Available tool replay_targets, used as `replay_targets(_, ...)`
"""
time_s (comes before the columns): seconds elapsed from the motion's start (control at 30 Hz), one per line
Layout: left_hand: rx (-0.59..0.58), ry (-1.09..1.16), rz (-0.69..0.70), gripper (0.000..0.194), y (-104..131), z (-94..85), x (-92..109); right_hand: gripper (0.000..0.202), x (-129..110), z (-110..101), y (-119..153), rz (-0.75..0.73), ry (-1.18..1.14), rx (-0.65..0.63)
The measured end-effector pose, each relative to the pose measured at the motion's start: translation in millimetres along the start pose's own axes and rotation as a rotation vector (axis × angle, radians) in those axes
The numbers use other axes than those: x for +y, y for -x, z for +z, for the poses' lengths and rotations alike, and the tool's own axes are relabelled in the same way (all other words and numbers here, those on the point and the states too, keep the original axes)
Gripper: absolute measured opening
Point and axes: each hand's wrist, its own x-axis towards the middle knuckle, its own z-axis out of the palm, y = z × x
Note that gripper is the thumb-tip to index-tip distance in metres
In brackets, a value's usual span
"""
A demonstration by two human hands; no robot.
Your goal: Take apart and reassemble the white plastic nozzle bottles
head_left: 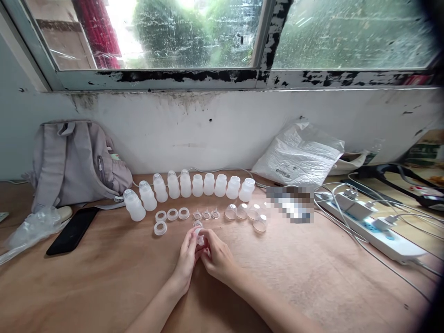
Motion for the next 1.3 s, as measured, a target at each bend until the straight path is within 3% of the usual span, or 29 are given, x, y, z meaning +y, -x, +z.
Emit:
replay_targets(0.2, -0.074, 0.035, -0.042, 0.042, -1.7, -2.5, 2.2, 0.039, -6.7, -4.8, -3.7, 0.107, -0.402, -0.022)
replay_targets(0.3, -0.069, 0.073, -0.063, 0.042, -2.2, -3.7, 1.2, 0.023, -7.3, -8.2, -6.2, 0.215, -0.547, 0.034)
replay_targets(0.43, -0.056, 0.058, -0.095, 0.044, -2.6, -3.9, -1.4, 0.011, -3.1, -13.2, -10.1, 0.32, -0.467, 0.177)
replay_targets(0.53, -0.073, -0.028, -0.069, 0.043, -2.3, -2.2, -1.7, 0.021, 1.4, -14.6, -12.8, 0.324, -0.349, 0.113)
replay_targets(0.67, -0.096, -0.168, -0.033, 0.044, -1.8, 1.1, -1.3, 0.018, 4.9, -12.1, -13.7, 0.37, -0.268, 0.051)
replay_targets(0.97, -0.117, -0.316, 0.073, 0.044, 5.1, 1.6, -5.3, 0.01, 11.7, -8.1, -14.1, 0.403, -0.361, 0.009)
replay_targets(1.3, -0.148, -0.415, 0.1, 0.044, 11.9, 4.0, -2.6, 0.012, 13.8, -4.5, -9.4, 0.373, -0.414, 0.038)
